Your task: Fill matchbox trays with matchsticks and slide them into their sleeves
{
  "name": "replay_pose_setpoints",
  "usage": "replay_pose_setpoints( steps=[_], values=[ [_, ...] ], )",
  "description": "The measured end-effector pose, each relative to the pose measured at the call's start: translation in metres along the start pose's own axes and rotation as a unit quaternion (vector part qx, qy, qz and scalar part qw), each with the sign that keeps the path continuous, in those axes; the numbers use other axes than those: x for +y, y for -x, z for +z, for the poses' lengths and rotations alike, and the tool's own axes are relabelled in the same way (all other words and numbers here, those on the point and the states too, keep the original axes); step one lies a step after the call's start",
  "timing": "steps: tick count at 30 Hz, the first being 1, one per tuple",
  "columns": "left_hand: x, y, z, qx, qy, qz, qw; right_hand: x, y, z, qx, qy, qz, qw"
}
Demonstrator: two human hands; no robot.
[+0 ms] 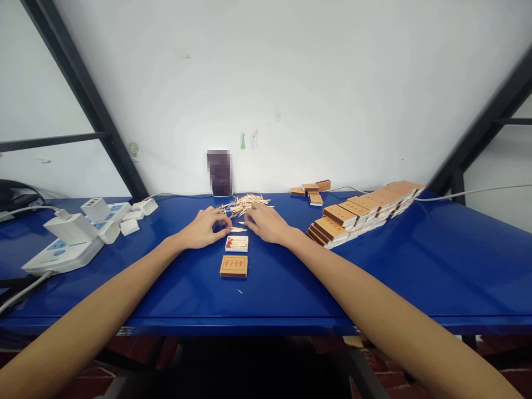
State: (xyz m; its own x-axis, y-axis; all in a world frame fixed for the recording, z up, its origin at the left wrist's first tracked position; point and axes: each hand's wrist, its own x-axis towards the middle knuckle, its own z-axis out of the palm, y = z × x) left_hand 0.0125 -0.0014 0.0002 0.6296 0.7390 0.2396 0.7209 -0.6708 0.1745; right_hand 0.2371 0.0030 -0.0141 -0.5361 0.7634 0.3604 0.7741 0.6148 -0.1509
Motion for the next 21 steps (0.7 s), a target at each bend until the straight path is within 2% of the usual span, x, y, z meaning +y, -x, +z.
replay_pose_setpoints(
  steps=[5,9,12,14,21],
  values=[
    [0.001,-0.003,0.005,0.013,0.032,0.016,0.999,-0.009,-0.003,0.003,-0.001,-0.094,0.009,0.995],
    [-0.003,-0.004,0.002,0.064,0.047,-0.010,0.997,-0.012,-0.003,-0.001,0.006,-0.115,-0.003,0.993],
    [-0.011,-0.003,-0.001,0.097,0.017,-0.049,0.994,-0.006,0.000,-0.004,0.025,-0.075,0.020,0.997],
    [-0.014,-0.002,-0.002,0.093,-0.005,-0.061,0.994,-0.002,0.002,-0.006,0.030,-0.028,0.046,0.998],
    [-0.013,-0.018,0.006,0.077,-0.033,-0.088,0.993,-0.004,0.007,-0.019,-0.015,0.096,0.125,0.987]
  ],
)
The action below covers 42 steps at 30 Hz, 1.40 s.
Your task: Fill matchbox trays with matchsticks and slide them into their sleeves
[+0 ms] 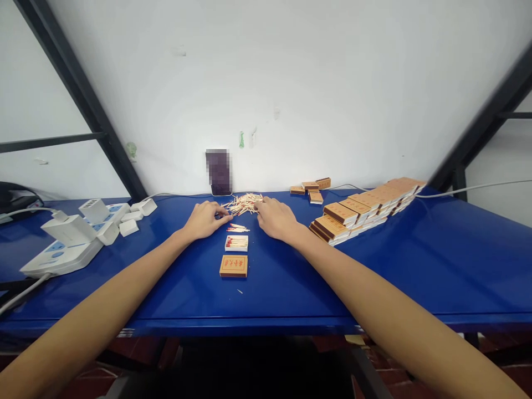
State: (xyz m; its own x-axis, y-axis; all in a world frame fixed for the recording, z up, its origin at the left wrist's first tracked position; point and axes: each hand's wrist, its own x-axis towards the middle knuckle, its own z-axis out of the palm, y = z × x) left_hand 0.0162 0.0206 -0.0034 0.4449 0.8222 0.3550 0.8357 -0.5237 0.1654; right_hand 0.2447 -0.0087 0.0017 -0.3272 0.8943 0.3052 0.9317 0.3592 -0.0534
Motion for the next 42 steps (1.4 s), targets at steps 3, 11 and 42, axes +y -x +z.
replay_pose_setpoints(
  steps=[3,11,42],
  values=[
    [0.000,-0.006,0.004,-0.001,-0.008,-0.010,1.000,-0.002,0.001,-0.002,-0.001,0.007,-0.004,1.000],
    [-0.006,-0.005,-0.003,-0.026,0.004,-0.006,1.000,-0.007,0.001,0.006,0.022,-0.053,-0.070,0.996],
    [-0.011,0.005,-0.003,-0.038,0.025,0.107,0.993,-0.010,-0.004,0.016,0.017,-0.213,-0.114,0.970]
  ],
)
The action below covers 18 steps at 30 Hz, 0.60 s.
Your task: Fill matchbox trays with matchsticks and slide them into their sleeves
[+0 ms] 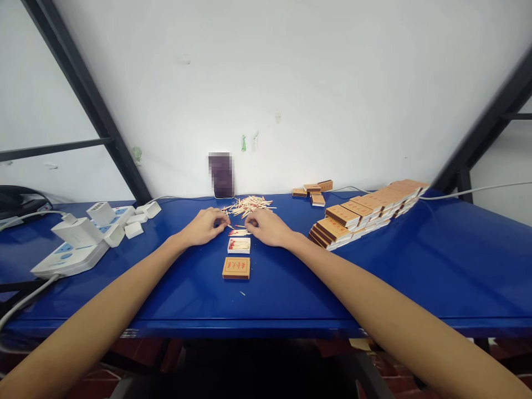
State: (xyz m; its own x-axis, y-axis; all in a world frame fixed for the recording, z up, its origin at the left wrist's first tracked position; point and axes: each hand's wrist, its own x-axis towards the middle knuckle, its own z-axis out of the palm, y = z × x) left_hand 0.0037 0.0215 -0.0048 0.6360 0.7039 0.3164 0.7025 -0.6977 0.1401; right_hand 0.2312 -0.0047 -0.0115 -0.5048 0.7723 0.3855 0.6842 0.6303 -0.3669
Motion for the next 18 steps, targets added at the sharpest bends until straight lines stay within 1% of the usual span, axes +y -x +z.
replay_pose_setpoints(
  steps=[4,7,10,18],
  values=[
    [-0.0022,0.0001,0.0001,-0.002,-0.004,-0.007,1.000,-0.0024,0.0010,-0.0006,0.000,-0.009,0.004,1.000],
    [-0.0038,0.0005,0.0001,-0.007,-0.005,-0.012,1.000,-0.0032,0.0016,-0.0011,-0.005,-0.017,-0.008,1.000],
    [-0.0050,0.0009,0.0007,-0.013,-0.016,-0.027,0.999,-0.0039,0.0017,-0.0012,-0.011,-0.023,-0.017,1.000],
    [-0.0018,0.0029,-0.0009,-0.041,-0.052,-0.067,0.996,-0.0024,0.0013,0.0000,-0.005,-0.020,-0.010,1.000]
  ],
)
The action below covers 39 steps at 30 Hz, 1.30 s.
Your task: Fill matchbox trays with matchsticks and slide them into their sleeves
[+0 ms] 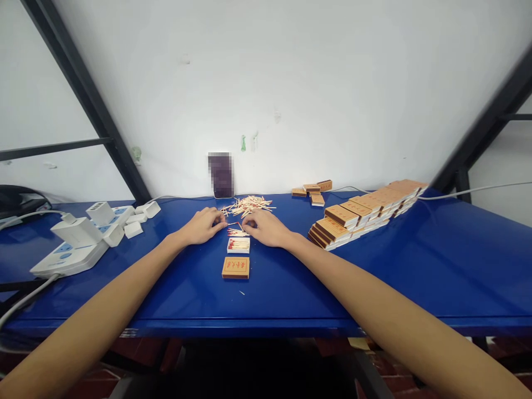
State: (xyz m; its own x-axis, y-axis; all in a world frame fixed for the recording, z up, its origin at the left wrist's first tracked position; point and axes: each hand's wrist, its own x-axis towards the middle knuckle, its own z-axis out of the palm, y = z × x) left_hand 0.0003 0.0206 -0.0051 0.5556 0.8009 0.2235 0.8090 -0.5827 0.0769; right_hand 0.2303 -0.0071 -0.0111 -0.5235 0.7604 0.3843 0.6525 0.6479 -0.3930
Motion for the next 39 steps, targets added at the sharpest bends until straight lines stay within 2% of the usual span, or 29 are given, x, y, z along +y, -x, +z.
replay_pose_setpoints(
  steps=[8,16,23,33,39],
  values=[
    [0.005,0.002,-0.002,0.017,-0.026,-0.012,0.999,0.004,0.001,0.005,0.010,0.012,-0.014,1.000],
    [0.000,0.007,-0.011,-0.006,0.036,0.034,0.999,-0.002,0.002,0.001,-0.038,-0.021,-0.028,0.999],
    [-0.002,0.007,-0.008,-0.003,0.052,0.043,0.998,-0.001,0.001,0.003,-0.030,-0.030,-0.027,0.999],
    [0.004,0.005,-0.007,0.014,0.098,0.070,0.993,-0.010,-0.002,0.007,-0.069,0.028,0.022,0.997],
    [0.002,0.005,-0.006,-0.002,0.078,0.077,0.994,-0.003,-0.002,0.002,-0.035,-0.040,0.026,0.998]
  ],
)
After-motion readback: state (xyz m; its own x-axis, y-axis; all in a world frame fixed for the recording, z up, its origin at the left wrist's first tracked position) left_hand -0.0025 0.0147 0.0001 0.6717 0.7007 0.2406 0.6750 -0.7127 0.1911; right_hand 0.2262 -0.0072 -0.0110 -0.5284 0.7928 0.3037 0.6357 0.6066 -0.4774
